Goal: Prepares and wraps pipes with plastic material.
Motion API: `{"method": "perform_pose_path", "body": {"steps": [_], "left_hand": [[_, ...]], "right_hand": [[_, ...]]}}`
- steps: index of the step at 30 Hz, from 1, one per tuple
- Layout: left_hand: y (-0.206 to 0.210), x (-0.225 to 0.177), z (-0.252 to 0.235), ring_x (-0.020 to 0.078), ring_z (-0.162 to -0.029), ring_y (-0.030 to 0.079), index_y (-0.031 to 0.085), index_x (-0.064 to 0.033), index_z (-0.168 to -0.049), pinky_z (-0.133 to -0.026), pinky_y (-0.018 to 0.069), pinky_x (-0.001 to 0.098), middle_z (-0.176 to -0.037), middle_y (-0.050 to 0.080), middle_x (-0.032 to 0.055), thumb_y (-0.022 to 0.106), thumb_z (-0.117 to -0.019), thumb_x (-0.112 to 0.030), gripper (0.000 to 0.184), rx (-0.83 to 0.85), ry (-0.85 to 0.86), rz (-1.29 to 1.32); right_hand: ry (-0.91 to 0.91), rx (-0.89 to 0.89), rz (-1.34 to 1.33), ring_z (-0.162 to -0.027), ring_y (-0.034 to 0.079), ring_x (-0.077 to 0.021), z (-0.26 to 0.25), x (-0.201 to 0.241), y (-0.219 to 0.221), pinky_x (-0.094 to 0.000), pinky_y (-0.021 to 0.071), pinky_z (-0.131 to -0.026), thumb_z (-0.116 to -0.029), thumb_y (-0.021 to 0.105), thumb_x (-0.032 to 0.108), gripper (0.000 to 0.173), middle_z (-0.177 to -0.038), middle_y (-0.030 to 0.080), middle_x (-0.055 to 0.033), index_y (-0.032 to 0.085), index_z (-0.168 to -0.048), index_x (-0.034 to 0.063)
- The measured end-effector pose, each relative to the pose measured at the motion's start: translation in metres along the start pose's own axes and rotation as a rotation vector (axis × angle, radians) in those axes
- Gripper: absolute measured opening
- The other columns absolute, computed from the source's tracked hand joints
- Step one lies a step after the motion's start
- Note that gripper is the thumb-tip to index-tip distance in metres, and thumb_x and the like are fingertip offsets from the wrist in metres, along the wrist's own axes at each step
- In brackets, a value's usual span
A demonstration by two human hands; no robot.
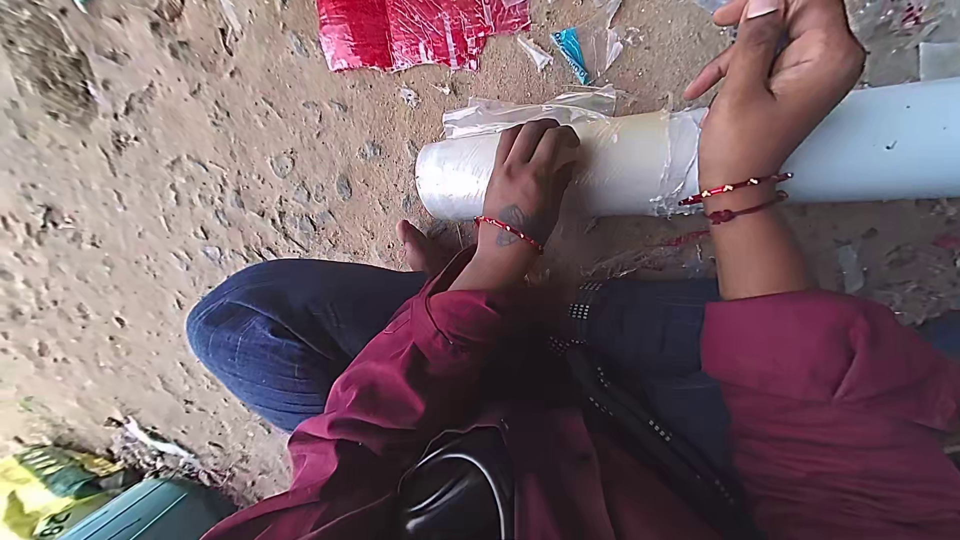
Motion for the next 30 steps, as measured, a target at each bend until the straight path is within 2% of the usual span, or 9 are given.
{"method": "perform_pose_path", "body": {"steps": [3,7,16,18,20,22,24,27,30], "left_hand": [[0.000,0.001,0.005,0.0346,-0.111,0.066,0.075,-0.0001,-0.105,-0.100,0.0492,0.0367,-0.112,0.073,0.0195,0.071,-0.0927,-0.006,0.014,-0.065,0.014,0.007],[-0.003,0.004,-0.003,0.0310,-0.107,0.067,0.075,-0.0016,-0.099,-0.094,0.0504,0.0348,-0.108,0.074,0.0165,0.072,-0.0921,-0.007,0.009,-0.037,0.025,0.034],[0.003,0.006,-0.008,0.0314,-0.101,0.064,0.075,-0.0032,-0.095,-0.092,0.0474,0.0374,-0.098,0.072,0.0146,0.070,-0.0937,-0.007,0.006,-0.036,0.016,0.020],[0.008,0.006,-0.008,0.0349,-0.102,0.064,0.076,-0.0027,-0.095,-0.090,0.0477,0.0429,-0.096,0.071,0.0150,0.066,-0.0965,-0.007,0.011,-0.030,0.026,0.007],[0.010,0.005,-0.007,0.0380,-0.105,0.063,0.074,-0.0010,-0.094,-0.091,0.0474,0.0457,-0.097,0.070,0.0170,0.065,-0.0960,-0.005,0.011,-0.026,0.033,0.023],[0.007,0.007,-0.004,0.0375,-0.105,0.063,0.071,0.0007,-0.095,-0.096,0.0466,0.0422,-0.099,0.070,0.0194,0.062,-0.0940,0.001,0.010,-0.032,0.020,0.055],[0.001,0.008,-0.002,0.0363,-0.105,0.064,0.071,0.0015,-0.101,-0.096,0.0480,0.0394,-0.102,0.070,0.0204,0.058,-0.0930,0.006,0.017,-0.052,-0.013,0.048],[0.000,0.003,0.001,0.0362,-0.107,0.065,0.073,0.0001,-0.104,-0.096,0.0492,0.0381,-0.107,0.071,0.0198,0.062,-0.0927,0.003,0.016,-0.056,0.013,-0.008],[-0.001,0.000,0.002,0.0348,-0.106,0.068,0.073,-0.0001,-0.100,-0.094,0.0512,0.0362,-0.106,0.072,0.0190,0.063,-0.0945,0.002,0.012,-0.075,0.058,-0.053]], "right_hand": [[-0.012,-0.001,0.001,-0.060,0.058,0.0038,0.000,-0.001,0.000,-0.0169,0.0511,-0.059,-0.1063,0.042,0.011,0.026,-0.072,0.060,0.0103,0.067,-0.104,0.0023],[0.020,0.011,-0.014,-0.058,0.058,0.0046,-0.001,-0.001,0.000,-0.0158,0.0488,-0.054,-0.1066,0.042,0.012,0.026,-0.071,0.061,0.0118,0.066,-0.103,0.0040],[0.022,0.020,0.021,-0.058,0.058,0.0049,0.000,-0.001,0.003,-0.0159,0.0484,-0.053,-0.1069,0.042,0.013,0.025,-0.071,0.060,0.0123,0.065,-0.103,0.0048],[0.009,0.018,0.030,-0.058,0.058,0.0047,0.000,-0.001,0.003,-0.0161,0.0488,-0.054,-0.1073,0.042,0.013,0.025,-0.072,0.061,0.0118,0.066,-0.103,0.0046],[-0.012,0.013,0.026,-0.059,0.059,0.0038,0.000,0.000,0.002,-0.0171,0.0509,-0.057,-0.1067,0.042,0.012,0.025,-0.072,0.060,0.0111,0.065,-0.102,0.0038],[-0.014,0.007,0.021,-0.059,0.059,0.0032,0.000,-0.001,0.002,-0.0173,0.0512,-0.058,-0.1066,0.042,0.012,0.025,-0.071,0.061,0.0106,0.066,-0.102,0.0036],[-0.016,0.008,0.022,-0.059,0.058,0.0035,0.000,0.000,0.001,-0.0172,0.0502,-0.057,-0.1063,0.043,0.012,0.025,-0.072,0.061,0.0104,0.066,-0.102,0.0031],[-0.002,0.007,0.021,-0.058,0.058,0.0040,0.000,-0.001,0.001,-0.0168,0.0496,-0.055,-0.1064,0.042,0.013,0.025,-0.071,0.061,0.0115,0.066,-0.101,0.0048],[0.010,0.008,0.022,-0.058,0.058,0.0040,0.000,-0.001,0.001,-0.0171,0.0491,-0.055,-0.1066,0.042,0.013,0.026,-0.071,0.061,0.0115,0.066,-0.101,0.0047]]}}
Point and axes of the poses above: each hand's wrist, its own z-axis away from the middle knuckle, its own y-axis out of the palm, x = y × z, the point moved 9 cm from there along -z, towards the middle knuckle
